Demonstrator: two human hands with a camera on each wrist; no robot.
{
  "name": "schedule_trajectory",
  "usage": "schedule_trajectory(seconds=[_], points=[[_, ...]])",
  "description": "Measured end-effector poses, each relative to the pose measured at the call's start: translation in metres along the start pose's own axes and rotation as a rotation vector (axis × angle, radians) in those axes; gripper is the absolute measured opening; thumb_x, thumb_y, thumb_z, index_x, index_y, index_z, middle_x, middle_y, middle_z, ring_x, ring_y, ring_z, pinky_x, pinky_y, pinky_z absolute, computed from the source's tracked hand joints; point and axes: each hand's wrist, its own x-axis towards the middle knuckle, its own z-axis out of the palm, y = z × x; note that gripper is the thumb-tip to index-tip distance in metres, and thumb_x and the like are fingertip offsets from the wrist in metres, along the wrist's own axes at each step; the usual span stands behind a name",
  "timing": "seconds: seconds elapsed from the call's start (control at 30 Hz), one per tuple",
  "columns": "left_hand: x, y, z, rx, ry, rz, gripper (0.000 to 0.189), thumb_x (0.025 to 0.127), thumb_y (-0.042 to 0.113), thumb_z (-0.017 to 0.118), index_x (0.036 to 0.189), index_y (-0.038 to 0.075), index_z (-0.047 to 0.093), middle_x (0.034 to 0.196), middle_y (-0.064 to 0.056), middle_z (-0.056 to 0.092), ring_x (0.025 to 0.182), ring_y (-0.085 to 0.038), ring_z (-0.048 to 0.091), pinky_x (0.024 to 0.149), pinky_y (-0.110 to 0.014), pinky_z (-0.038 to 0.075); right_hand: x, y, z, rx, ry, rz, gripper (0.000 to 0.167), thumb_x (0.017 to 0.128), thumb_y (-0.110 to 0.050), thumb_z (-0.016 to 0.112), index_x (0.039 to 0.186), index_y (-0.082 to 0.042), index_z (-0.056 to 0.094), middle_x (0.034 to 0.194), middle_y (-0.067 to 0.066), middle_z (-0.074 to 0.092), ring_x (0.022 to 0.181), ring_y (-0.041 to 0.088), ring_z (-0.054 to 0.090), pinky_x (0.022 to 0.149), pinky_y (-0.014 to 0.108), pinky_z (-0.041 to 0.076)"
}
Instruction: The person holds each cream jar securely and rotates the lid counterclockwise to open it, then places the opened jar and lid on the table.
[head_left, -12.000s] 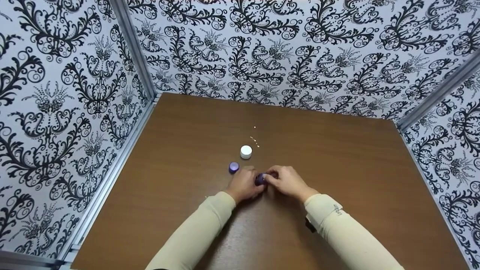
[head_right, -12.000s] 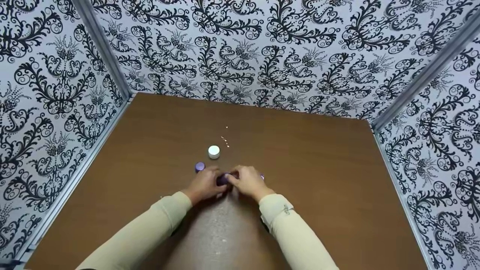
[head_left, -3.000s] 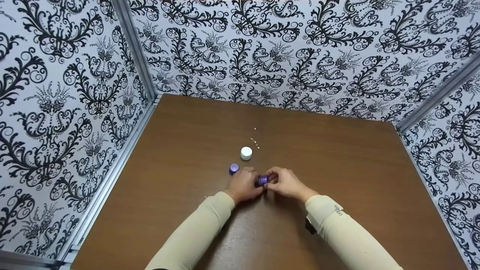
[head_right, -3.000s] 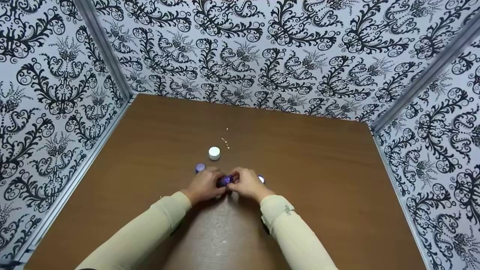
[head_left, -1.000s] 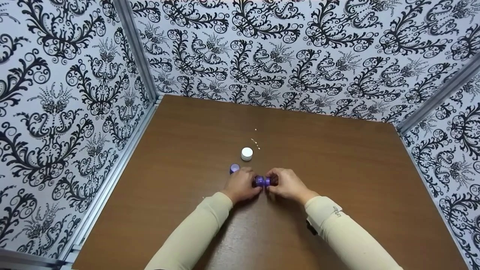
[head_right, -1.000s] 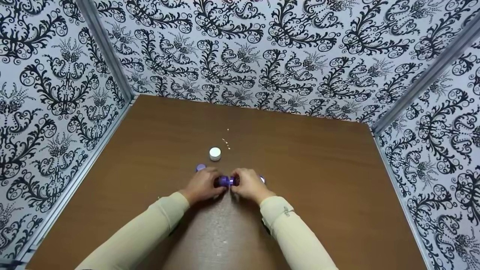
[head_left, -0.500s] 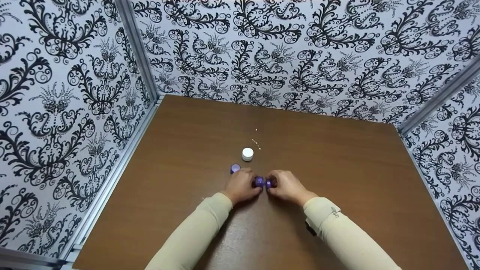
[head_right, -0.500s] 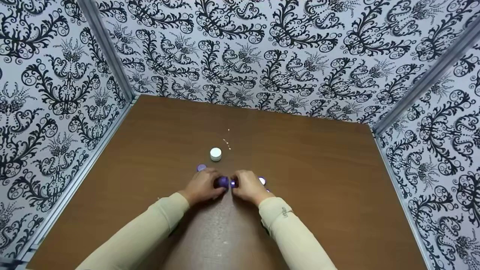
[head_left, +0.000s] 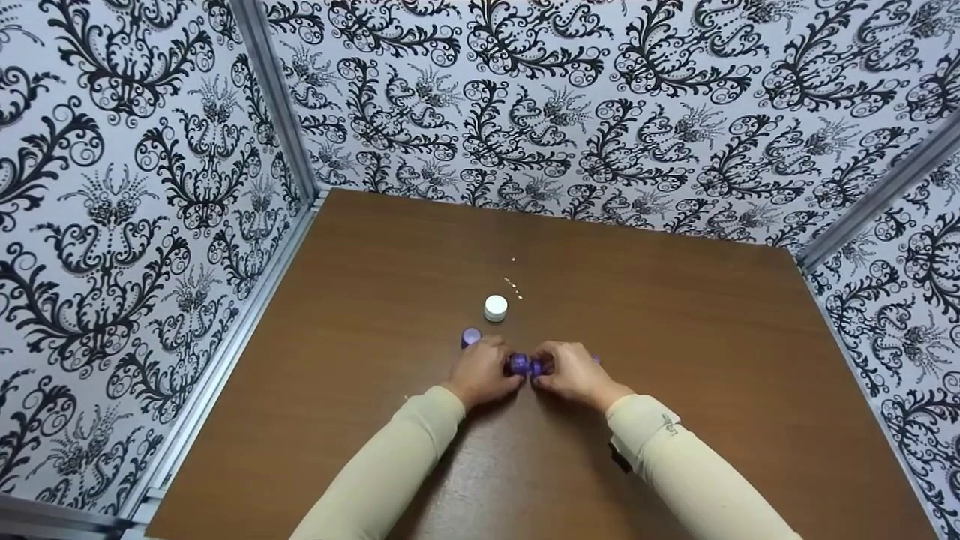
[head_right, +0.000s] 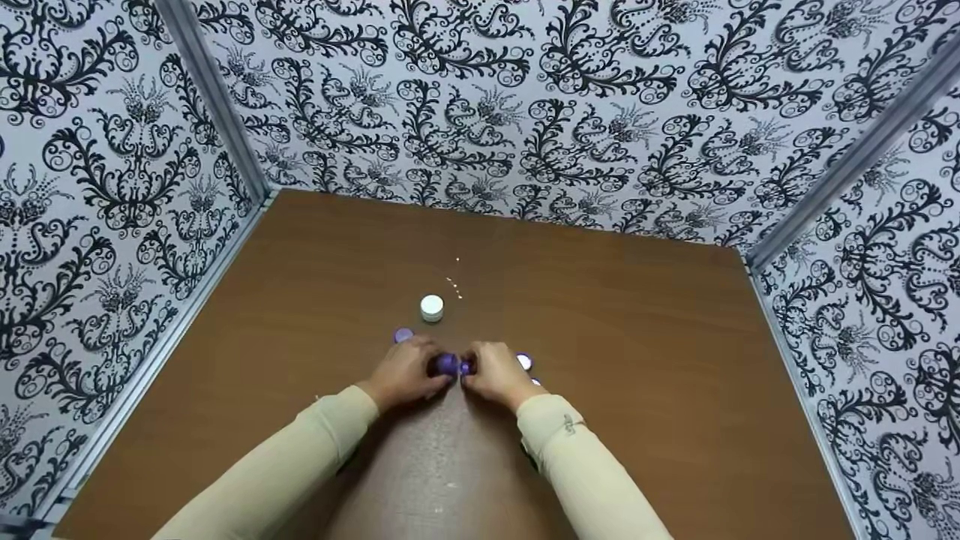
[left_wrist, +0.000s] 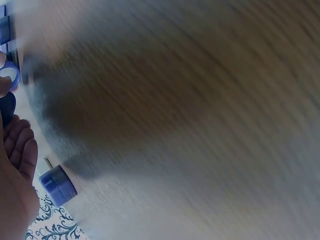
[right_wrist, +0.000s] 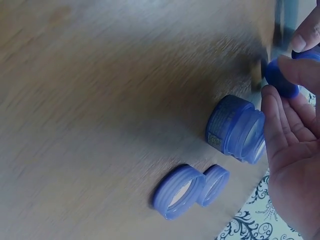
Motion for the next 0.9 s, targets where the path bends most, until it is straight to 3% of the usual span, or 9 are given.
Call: schedule_trajectory(seconds=[0.3, 0.6, 0.9], points=[[0.0000, -0.0012, 0.0003, -0.008, 0.003, 0.005, 0.032, 0.077, 0.036, 0.077, 0.091, 0.009, 0.072, 0.089, -0.001, 0.062, 0.083, -0.020, 0.062, 0.079, -0.036, 0.051, -0.0022, -0.0003, -0.0006, -0.018, -0.006, 0.007, 0.034, 0.076, -0.006, 0.080, 0.108, -0.002, 0.070, 0.096, 0.005, 0.071, 0.083, 0.017, 0.068, 0.072, 0.034, 0.055], [-0.0008, -0.0002, -0.0004, -0.011, 0.009, 0.012, 0.028, 0.077, 0.036, 0.078, 0.087, 0.010, 0.071, 0.083, 0.002, 0.059, 0.079, -0.020, 0.061, 0.077, -0.035, 0.050, -0.0027, 0.0002, 0.0003, -0.176, 0.019, 0.005, 0.035, 0.073, -0.015, 0.081, 0.107, -0.010, 0.074, 0.092, -0.004, 0.070, 0.080, 0.014, 0.062, 0.070, 0.036, 0.051], [-0.0008, -0.0008, 0.0008, -0.026, 0.018, 0.023, 0.028, 0.077, 0.035, 0.078, 0.086, 0.010, 0.070, 0.083, 0.001, 0.059, 0.078, -0.020, 0.061, 0.076, -0.036, 0.051, -0.0056, -0.0007, -0.0013, -0.197, 0.024, 0.016, 0.031, 0.073, -0.016, 0.082, 0.102, -0.009, 0.074, 0.092, 0.000, 0.068, 0.078, 0.015, 0.060, 0.071, 0.039, 0.051]])
